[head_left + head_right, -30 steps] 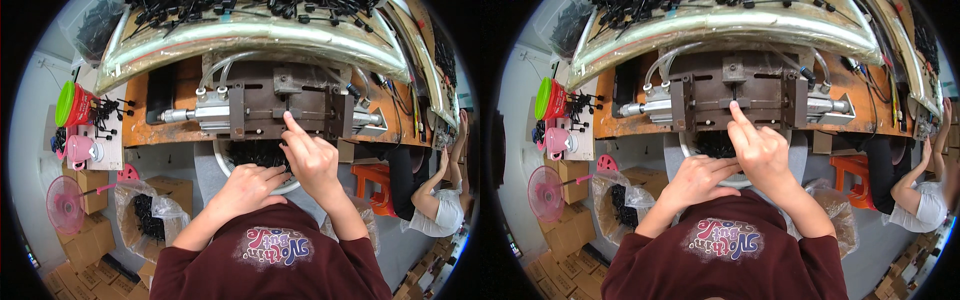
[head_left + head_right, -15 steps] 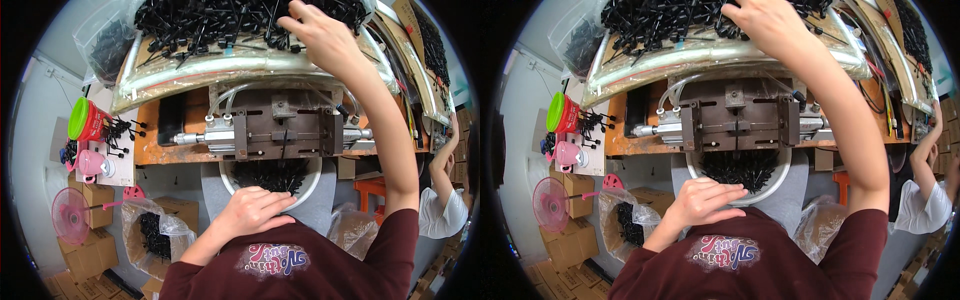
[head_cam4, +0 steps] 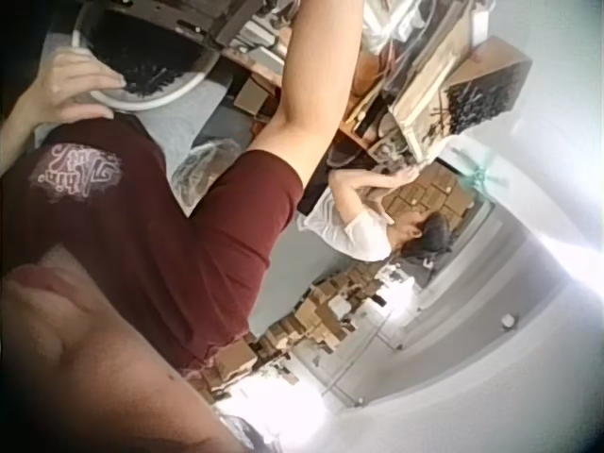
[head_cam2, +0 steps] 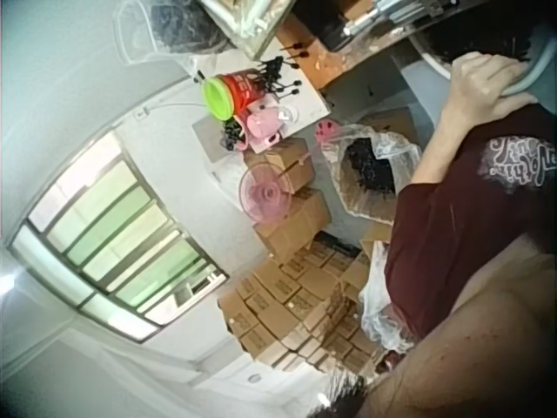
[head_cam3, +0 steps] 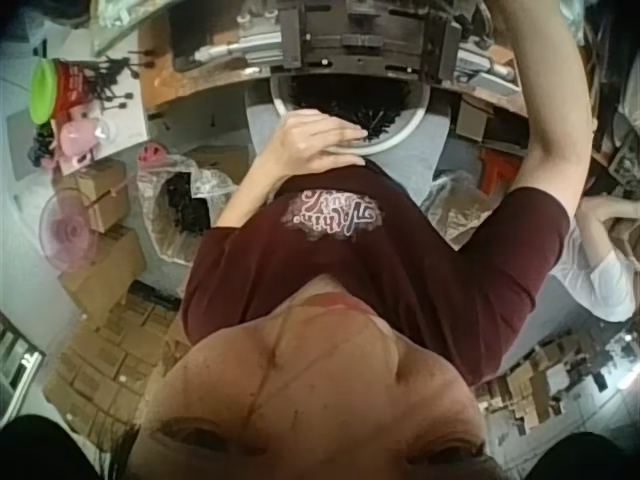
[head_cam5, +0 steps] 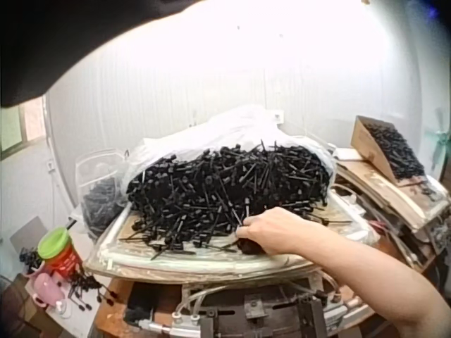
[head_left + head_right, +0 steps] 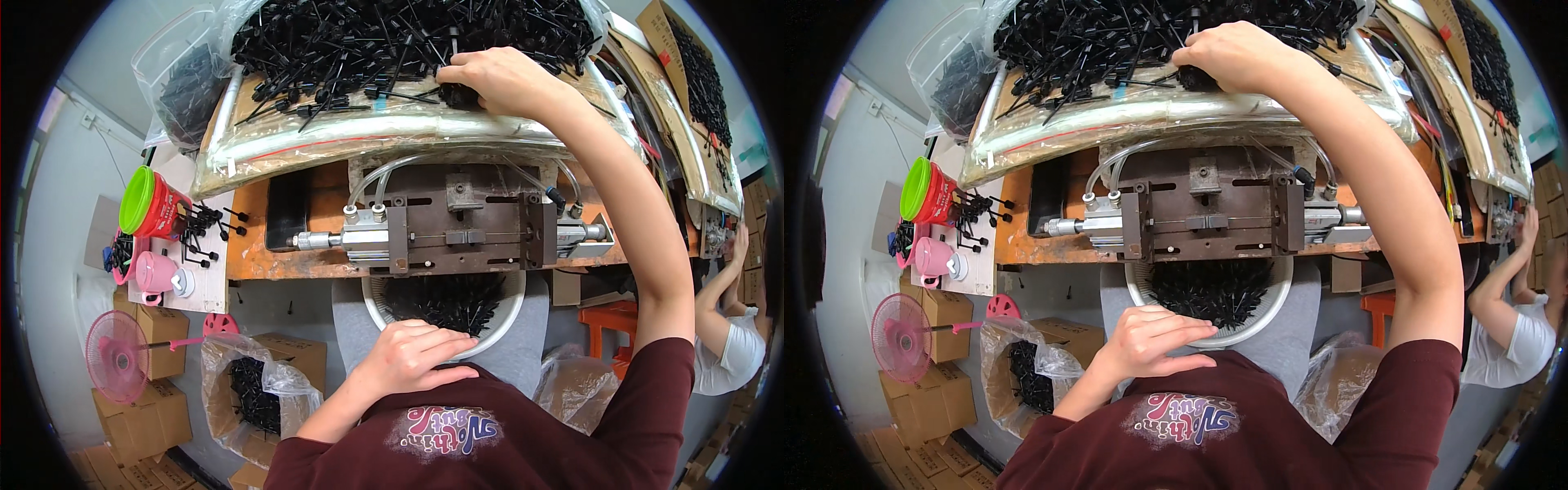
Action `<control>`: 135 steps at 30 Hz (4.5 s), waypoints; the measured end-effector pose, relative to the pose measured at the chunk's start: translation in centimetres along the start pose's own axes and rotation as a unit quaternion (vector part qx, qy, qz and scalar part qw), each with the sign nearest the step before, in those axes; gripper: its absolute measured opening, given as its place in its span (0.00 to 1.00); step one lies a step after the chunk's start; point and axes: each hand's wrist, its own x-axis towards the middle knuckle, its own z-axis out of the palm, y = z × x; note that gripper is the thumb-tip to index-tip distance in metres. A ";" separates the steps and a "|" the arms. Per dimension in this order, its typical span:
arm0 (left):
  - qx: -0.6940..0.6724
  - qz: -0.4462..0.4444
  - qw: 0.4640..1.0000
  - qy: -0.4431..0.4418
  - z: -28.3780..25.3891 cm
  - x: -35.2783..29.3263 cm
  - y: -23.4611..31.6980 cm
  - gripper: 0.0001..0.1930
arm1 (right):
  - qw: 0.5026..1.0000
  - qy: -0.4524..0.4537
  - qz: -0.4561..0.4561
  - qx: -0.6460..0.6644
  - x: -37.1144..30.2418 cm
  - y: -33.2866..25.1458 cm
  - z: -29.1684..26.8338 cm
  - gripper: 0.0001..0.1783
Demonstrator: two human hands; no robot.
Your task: The recorder is using a pneumatic assembly jig to join small black plastic components together.
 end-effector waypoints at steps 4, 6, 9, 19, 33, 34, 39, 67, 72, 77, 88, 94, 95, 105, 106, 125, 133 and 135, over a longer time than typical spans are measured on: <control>-0.012 0.008 1.000 0.001 0.4 0.6 0.2 0.17 | 0.999 -0.037 0.011 0.000 -0.2 0.1 -0.5 0.26; -0.016 0.013 1.000 0.008 0.4 0.7 0.2 0.16 | 0.999 0.001 0.024 0.048 -1.3 0.0 -0.9 0.26; -0.017 0.005 1.000 0.001 0.5 0.3 -0.1 0.16 | 0.996 0.024 0.045 0.076 -2.3 0.5 -1.0 0.21; -0.016 -0.008 1.000 -0.003 0.7 0.4 0.0 0.15 | 0.970 0.153 0.134 0.135 -2.0 0.0 -0.6 0.18; 0.007 -0.101 0.988 -0.120 7.0 -2.9 -2.0 0.21 | 0.818 0.452 0.106 0.341 -16.9 -9.0 -2.5 0.22; 0.023 -0.122 0.979 -0.161 7.1 -4.0 -2.4 0.23 | 0.809 0.450 0.189 0.326 -20.4 -9.6 -3.0 0.19; 0.062 -0.144 0.947 -0.279 8.7 -7.0 -2.9 0.27 | 0.500 0.518 0.672 0.171 -39.3 -8.5 5.0 0.07; 0.075 -0.144 0.918 -0.363 12.4 -6.2 -5.2 0.20 | 0.701 0.437 0.558 -0.081 -48.2 -0.9 -8.8 0.31; 0.044 -0.189 0.906 -0.375 12.0 -6.4 -3.9 0.20 | 0.794 0.446 0.316 -0.268 -46.8 0.1 -21.4 0.34; 0.064 -0.221 0.888 -0.397 11.2 -7.7 -4.5 0.19 | 0.823 0.460 0.291 -0.160 -44.8 1.4 -18.1 0.27; 0.157 -0.066 0.922 -0.346 12.8 -11.8 -7.2 0.15 | 0.634 0.465 0.513 0.346 -38.2 -8.7 -7.3 0.32; 0.123 -0.047 0.934 -0.332 14.1 -11.8 -7.3 0.11 | 0.635 0.579 0.478 0.183 -37.0 -5.8 -17.4 0.29; 0.120 -0.038 0.938 -0.324 14.7 -11.4 -7.3 0.11 | 0.650 0.591 0.470 0.086 -36.5 -6.4 -19.7 0.29; 0.074 -0.155 0.948 -0.268 12.3 -12.8 -5.6 0.15 | 0.727 0.066 0.406 0.550 -26.9 -17.0 -5.5 0.13; 0.052 -0.174 0.951 -0.252 12.0 -12.9 -5.3 0.17 | 0.725 0.036 0.400 0.559 -26.3 -17.6 -5.3 0.13; 0.031 -0.164 0.976 -0.138 11.4 -14.4 -5.5 0.13 | 0.931 0.283 0.152 0.171 -5.4 -7.3 -3.8 0.06; 0.009 -0.155 0.981 -0.117 12.1 -14.4 -5.8 0.12 | 0.984 -0.031 0.159 0.071 2.7 -6.0 -4.5 0.09; 0.030 -0.166 0.978 -0.124 11.7 -13.9 -5.3 0.11 | 0.988 -0.017 0.142 0.064 3.9 -6.7 -4.1 0.10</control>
